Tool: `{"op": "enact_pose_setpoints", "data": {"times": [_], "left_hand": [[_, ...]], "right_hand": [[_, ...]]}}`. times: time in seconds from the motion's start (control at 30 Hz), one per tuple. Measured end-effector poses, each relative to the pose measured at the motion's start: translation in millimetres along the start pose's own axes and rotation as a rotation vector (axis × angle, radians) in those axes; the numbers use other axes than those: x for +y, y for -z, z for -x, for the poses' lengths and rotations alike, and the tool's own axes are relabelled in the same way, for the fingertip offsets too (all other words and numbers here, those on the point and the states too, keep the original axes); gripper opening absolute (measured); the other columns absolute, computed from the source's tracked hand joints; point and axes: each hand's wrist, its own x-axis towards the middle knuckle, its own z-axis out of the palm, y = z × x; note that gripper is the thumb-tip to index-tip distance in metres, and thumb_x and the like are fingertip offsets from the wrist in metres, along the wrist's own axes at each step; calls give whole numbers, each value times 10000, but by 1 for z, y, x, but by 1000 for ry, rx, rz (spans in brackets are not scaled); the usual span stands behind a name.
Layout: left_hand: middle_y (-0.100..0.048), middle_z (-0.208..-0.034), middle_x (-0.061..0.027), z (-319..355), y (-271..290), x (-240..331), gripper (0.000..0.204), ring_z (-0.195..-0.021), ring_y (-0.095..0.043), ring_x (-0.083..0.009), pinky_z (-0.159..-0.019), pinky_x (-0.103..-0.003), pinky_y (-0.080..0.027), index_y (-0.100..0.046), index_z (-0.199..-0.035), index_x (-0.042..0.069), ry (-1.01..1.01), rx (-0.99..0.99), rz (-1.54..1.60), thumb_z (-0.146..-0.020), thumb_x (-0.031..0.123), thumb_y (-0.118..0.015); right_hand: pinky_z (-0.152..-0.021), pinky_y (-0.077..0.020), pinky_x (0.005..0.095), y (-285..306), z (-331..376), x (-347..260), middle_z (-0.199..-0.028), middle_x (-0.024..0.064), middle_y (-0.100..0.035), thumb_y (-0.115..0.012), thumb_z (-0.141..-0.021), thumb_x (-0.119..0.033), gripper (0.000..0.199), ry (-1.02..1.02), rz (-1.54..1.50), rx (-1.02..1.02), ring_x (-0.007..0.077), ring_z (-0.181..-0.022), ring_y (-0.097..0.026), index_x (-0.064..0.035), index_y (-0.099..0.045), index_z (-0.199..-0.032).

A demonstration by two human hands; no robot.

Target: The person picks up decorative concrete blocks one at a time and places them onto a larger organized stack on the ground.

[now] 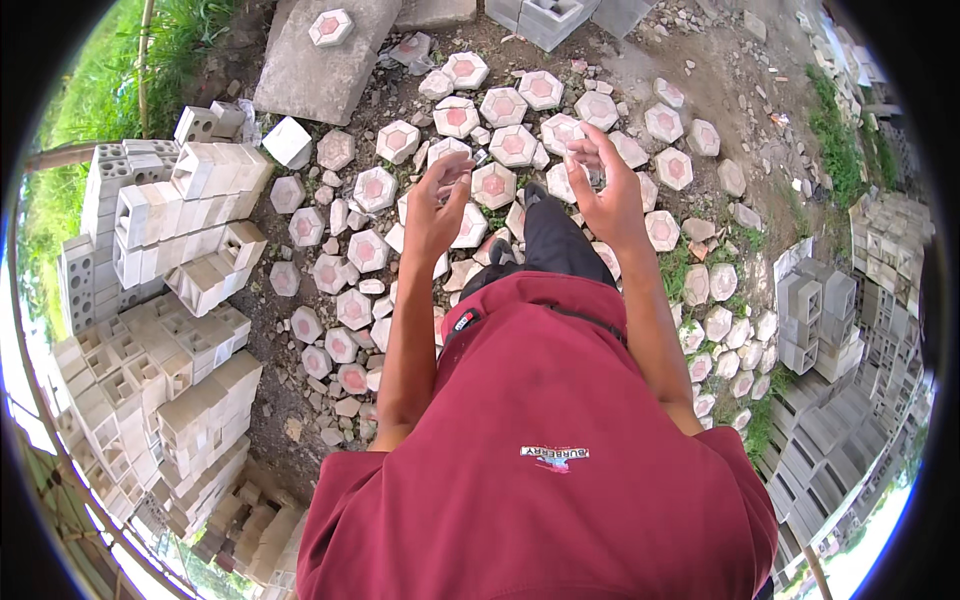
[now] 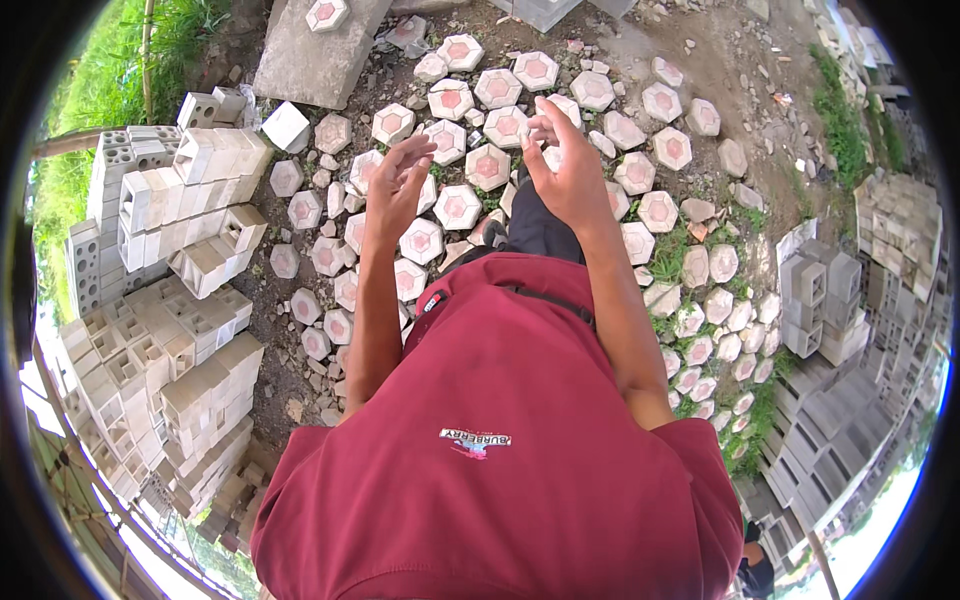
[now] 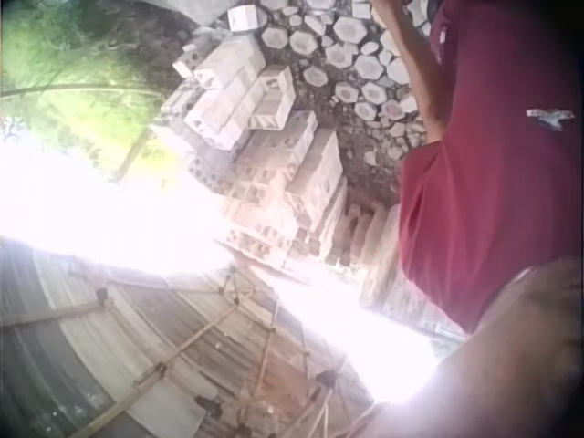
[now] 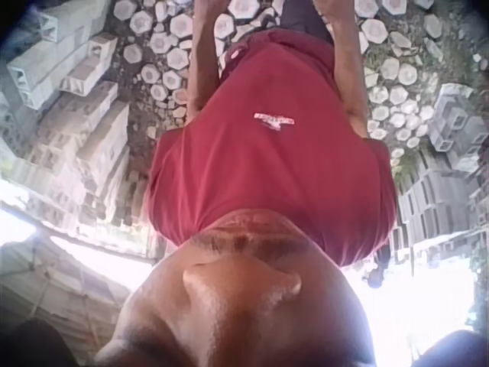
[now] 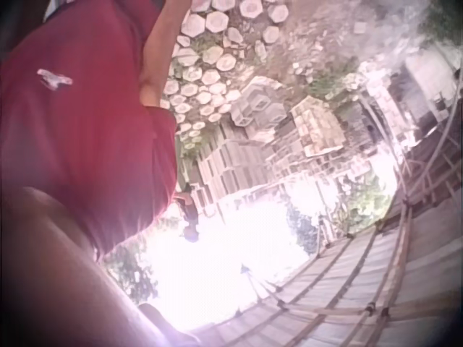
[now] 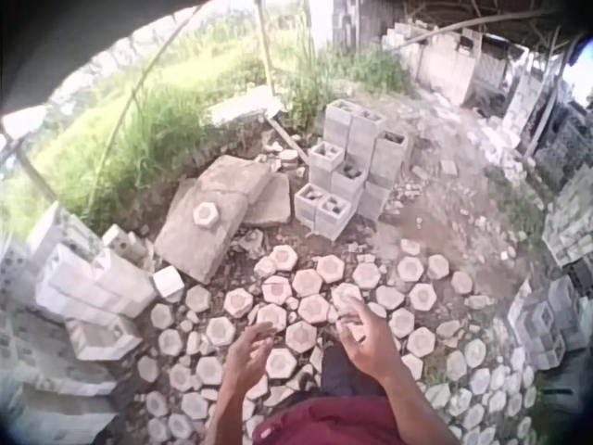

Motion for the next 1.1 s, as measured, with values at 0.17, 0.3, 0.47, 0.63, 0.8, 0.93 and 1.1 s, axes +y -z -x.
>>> {"op": "enact_pose_setpoints", "data": {"times": [0.17, 0.3, 0.47, 0.63, 0.8, 0.93, 1.1], "left_hand": [[-677, -1121, -123, -65, 0, -15, 308, -1074, -633, -210, -907, -372, -497, -569, -1232, 21, 20, 38, 36, -933, 94, -548], [-669, -1144, -125, -138, 2, -28, 310, -1078, -632, -206, -897, -363, -505, -568, -1234, 25, 32, 63, 36, -931, 90, -551], [-662, -1145, -126, -249, -6, -10, 313, -1066, -619, -162, -911, -306, -483, -560, -1243, -4, -9, 49, -93, -945, 93, -552], [-672, -1123, -136, -341, -11, 14, 317, -1066, -637, -215, -906, -360, -500, -563, -1239, 8, -66, -3, -109, -933, 89, -542], [-649, -1156, -124, -411, -11, 15, 317, -1101, -602, -183, -943, -312, -464, -541, -1250, -22, -8, 8, 9, -955, 97, -534], [-648, -1155, -118, -457, -12, 0, 317, -1105, -600, -178, -941, -313, -466, -545, -1254, -9, 51, -37, 7, -953, 93, -538], [-650, -1151, -118, -540, -5, -10, 314, -1093, -607, -179, -918, -310, -479, -551, -1253, 4, 69, -127, -46, -953, 95, -543]], "right_hand": [[-844, -509, 349, -4, -74, 25, -1059, 160, -663, -607, -893, -144, 462, 19, -14, 25, 236, -920, -663, -3, -481, -1313], [-897, -494, 349, -6, -139, 61, -1094, 163, -655, -601, -919, -197, 498, -23, -14, -11, 217, -980, -647, 1, -458, -1353], [-863, -503, 358, -8, -244, 93, -1075, 171, -657, -593, -888, -140, 492, 19, -19, 20, 246, -957, -654, 0, -465, -1342], [-853, -497, 352, 0, -346, 103, -1070, 170, -655, -604, -891, -151, 492, 74, 5, 0, 239, -947, -650, -4, -466, -1340], [-860, -499, 356, 11, -409, 103, -1077, 168, -659, -608, -895, -152, 479, 50, -23, 30, 239, -933, -660, -16, -474, -1335], [-885, -497, 357, 9, -433, 130, -1098, 167, -655, -607, -895, -159, 489, -50, -26, 71, 231, -960, -657, -20, -469, -1343], [-893, -497, 356, -4, -476, 157, -1108, 173, -649, -609, -894, -159, 509, -131, 4, 100, 231, -961, -655, -10, -455, -1356]]}}
